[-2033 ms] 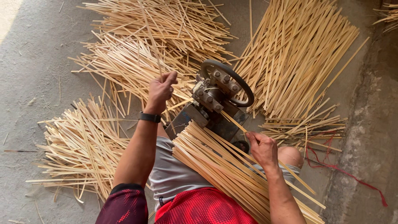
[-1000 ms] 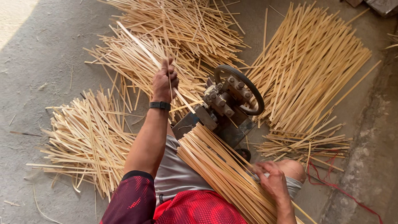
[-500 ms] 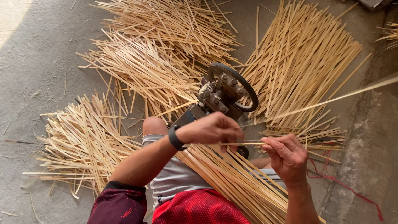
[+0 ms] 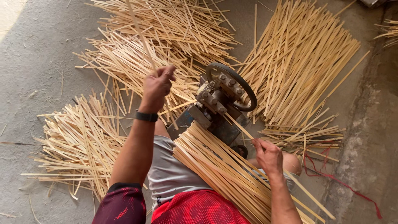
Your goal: The person sits on the floor and uses a manual splitting machine to process long bamboo strips. They feed the strips into the machine's blade mechanism and pull them through to create thinner slivers, which are then placed into a pile on the floor.
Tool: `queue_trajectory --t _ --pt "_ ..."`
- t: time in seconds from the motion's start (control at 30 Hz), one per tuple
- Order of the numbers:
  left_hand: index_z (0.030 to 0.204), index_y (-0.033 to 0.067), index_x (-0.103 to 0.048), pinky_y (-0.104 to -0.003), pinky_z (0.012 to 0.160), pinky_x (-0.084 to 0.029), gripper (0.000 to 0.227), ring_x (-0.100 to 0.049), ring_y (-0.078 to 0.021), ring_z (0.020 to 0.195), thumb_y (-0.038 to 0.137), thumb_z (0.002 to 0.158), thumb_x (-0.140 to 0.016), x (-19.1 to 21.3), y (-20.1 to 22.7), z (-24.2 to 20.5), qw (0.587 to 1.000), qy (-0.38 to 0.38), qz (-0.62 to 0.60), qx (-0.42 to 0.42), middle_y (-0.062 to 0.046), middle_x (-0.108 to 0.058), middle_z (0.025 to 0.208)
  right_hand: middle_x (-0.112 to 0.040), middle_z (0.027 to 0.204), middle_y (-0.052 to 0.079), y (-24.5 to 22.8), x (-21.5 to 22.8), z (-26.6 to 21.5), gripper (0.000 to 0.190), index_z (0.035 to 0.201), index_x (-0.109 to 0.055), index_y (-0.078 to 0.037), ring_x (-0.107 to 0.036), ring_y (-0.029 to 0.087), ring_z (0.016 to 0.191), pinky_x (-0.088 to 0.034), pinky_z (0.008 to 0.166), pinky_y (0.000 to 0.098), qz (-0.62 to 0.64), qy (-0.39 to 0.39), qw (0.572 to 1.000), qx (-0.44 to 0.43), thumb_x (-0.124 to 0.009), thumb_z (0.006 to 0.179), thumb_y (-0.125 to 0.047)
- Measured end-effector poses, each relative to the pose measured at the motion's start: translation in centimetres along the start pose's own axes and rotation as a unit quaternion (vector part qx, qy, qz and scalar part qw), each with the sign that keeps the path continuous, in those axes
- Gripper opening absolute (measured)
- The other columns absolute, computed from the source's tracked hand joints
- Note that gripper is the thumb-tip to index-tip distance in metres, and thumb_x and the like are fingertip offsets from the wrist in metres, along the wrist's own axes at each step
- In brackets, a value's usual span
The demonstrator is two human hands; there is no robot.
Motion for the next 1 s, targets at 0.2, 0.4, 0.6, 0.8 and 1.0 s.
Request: queue_trajectory --t 0.2,0.4,0.6,0.8,1.0 --pt "0.112 0.0049 -0.075 -0.019 0.046 -0.046 0.043 -0.054 -0.0052 0.057 0.038 0.085 -0.079 -0.6 -7.9 2.6 0.993 0.051 0.057 0.095 -0.008 -0.077 0.099 -0.073 0.076 0.013 -2.4 -0.4 0.9 0.044 0.106 -0.082 -0.015 -0.069 0.026 0.070 -0.054 0.066 0.0402 -0.007 -0.013 1.000 0.000 -0.065 0.093 -0.053" --pt "0.112 0.0028 -0.075 -0.020 0.045 -0.043 0.046 -0.052 -0.0072 0.057 0.039 0.084 -0.080 -1.5 -12.6 5.1 0.988 0.065 0.032 0.137 -0.009 -0.077 0.096 -0.070 0.064 0.017 3.9 -3.5 -0.3 0.054 0.087 -0.073 -0.002 -0.062 0.024 0.060 -0.053 0.056 0.0361 -0.068 -0.106 0.991 -0.049 -0.060 0.105 -0.052" --pt "0.095 0.0052 -0.074 -0.023 0.039 -0.032 0.027 -0.045 -0.0069 0.049 0.031 0.092 -0.078 0.8 -15.8 5.5 0.968 0.184 0.044 0.168 -0.004 -0.060 0.075 -0.075 0.101 0.012 5.9 -5.9 -3.5 0.031 0.106 -0.075 -0.008 -0.074 0.019 0.075 -0.063 0.065 0.0319 0.027 -0.202 0.979 0.016 -0.069 0.089 -0.033" --pt "0.091 0.0070 -0.068 -0.022 0.039 -0.036 0.023 -0.046 -0.0052 0.048 0.029 0.092 -0.074 3.2 -15.2 4.6 0.971 0.199 -0.018 0.129 0.004 -0.062 0.068 -0.081 0.091 0.008 8.2 -2.5 -4.8 0.024 0.102 -0.081 -0.013 -0.074 0.020 0.072 -0.060 0.064 0.0349 0.079 -0.164 0.979 -0.093 -0.070 0.089 -0.029" --pt "0.095 0.0068 -0.068 -0.020 0.041 -0.038 0.030 -0.053 -0.0066 0.050 0.036 0.092 -0.074 1.4 -8.4 1.0 0.982 0.020 0.053 0.182 -0.005 -0.075 0.074 -0.078 0.072 0.012 9.3 2.3 -5.7 0.025 0.095 -0.083 -0.007 -0.066 0.014 0.066 -0.054 0.062 0.0318 0.106 -0.149 0.979 -0.093 -0.074 0.088 -0.029"
Point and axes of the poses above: each hand's wrist, its own z-axis towards the middle knuckle, its own x-axis out of the back of the hand, y = z × x, the point moved 6 cm from there along z, towards the middle knuckle
